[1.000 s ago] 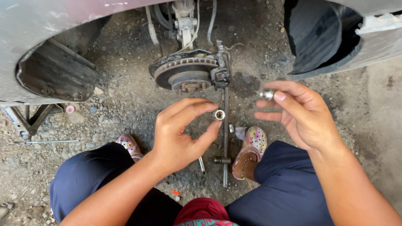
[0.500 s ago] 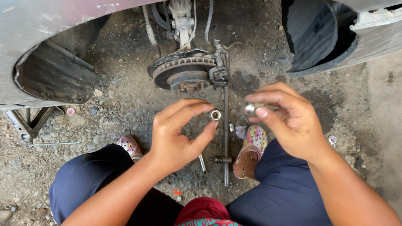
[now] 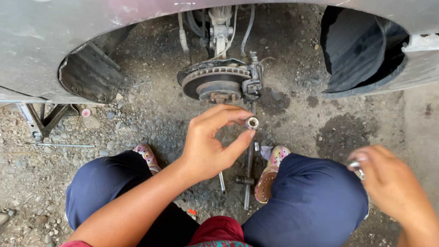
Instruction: The person sits on the ground beside a car with a front wheel removed and repeatedly sands a small metal brake component with a piece of sandpaper, rotating the part to work different surfaces. They briefly hold up and compare the part with a second metal piece before resuming sanding.
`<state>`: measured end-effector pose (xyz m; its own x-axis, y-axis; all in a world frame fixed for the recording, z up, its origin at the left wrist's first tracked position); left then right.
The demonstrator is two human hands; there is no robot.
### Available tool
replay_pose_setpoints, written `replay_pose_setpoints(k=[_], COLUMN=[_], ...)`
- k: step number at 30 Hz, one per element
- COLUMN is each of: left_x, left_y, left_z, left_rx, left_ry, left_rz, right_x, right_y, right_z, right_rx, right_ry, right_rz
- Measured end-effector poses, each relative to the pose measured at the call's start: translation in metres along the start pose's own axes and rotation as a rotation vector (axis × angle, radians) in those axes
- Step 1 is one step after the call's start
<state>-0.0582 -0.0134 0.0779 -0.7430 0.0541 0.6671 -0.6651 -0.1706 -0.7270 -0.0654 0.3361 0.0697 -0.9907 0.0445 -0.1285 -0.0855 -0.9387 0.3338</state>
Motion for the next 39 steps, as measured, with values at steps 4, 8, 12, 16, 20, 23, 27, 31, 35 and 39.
replay_pose_setpoints(k=[4, 8, 12, 16, 20, 23, 27, 31, 35, 39], left_x=[-0.002, -0.004, -0.007, -0.006, -0.002, 0.002, 0.007, 0.006, 0.004, 0.004], left_y=[-0.001, -0.004, -0.003, 0.003, 0.007, 0.004, -0.011, -0.027, -0.025, 0.003], left_z=[0.002, 0.009, 0.01, 0.013, 0.015, 0.011, 0.013, 0.014, 0.007, 0.001], left_rx=[-0.018, -0.039, -0.039, -0.058, -0.082, -0.123, 0.031, 0.224, 0.216, -0.161], left_ry=[0.013, 0.002, 0.006, -0.013, -0.04, -0.056, -0.062, -0.054, -0.041, -0.082], left_rz=[0.028, 0.037, 0.054, 0.053, 0.079, 0.083, -0.077, -0.299, -0.322, -0.041], right_x=[-0.004, -0.006, 0.003, 0.031, 0.04, 0.045, 0.033, 0.016, 0.017, 0.034], right_y=[0.028, 0.053, 0.059, 0.067, 0.09, 0.1, 0.126, 0.131, 0.121, 0.117], right_z=[-0.026, -0.051, -0.055, -0.037, -0.002, -0.013, -0.024, -0.027, -0.033, -0.052], right_rx=[-0.321, -0.568, -0.592, -0.397, 0.145, 0.757, 1.116, 1.193, 1.198, 1.191], right_ry=[0.122, 0.317, 0.421, 0.389, 0.037, 0.188, 0.321, 0.283, 0.291, 0.241], right_rz=[-0.061, 0.022, 0.101, 0.208, 0.344, 0.183, 0.305, 0.428, 0.41, 0.355])
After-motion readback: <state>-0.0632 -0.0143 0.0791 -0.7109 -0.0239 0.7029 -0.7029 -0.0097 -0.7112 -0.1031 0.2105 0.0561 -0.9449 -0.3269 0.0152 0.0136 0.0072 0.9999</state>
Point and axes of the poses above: each hand's wrist, its own x-axis towards the middle knuckle, its own z-axis out of the back of the hand, y = z × x, the point moved 6 cm from there along x, towards the middle knuckle, and after that the axes turned 12 degrees about -z, right-handed, at the moved point
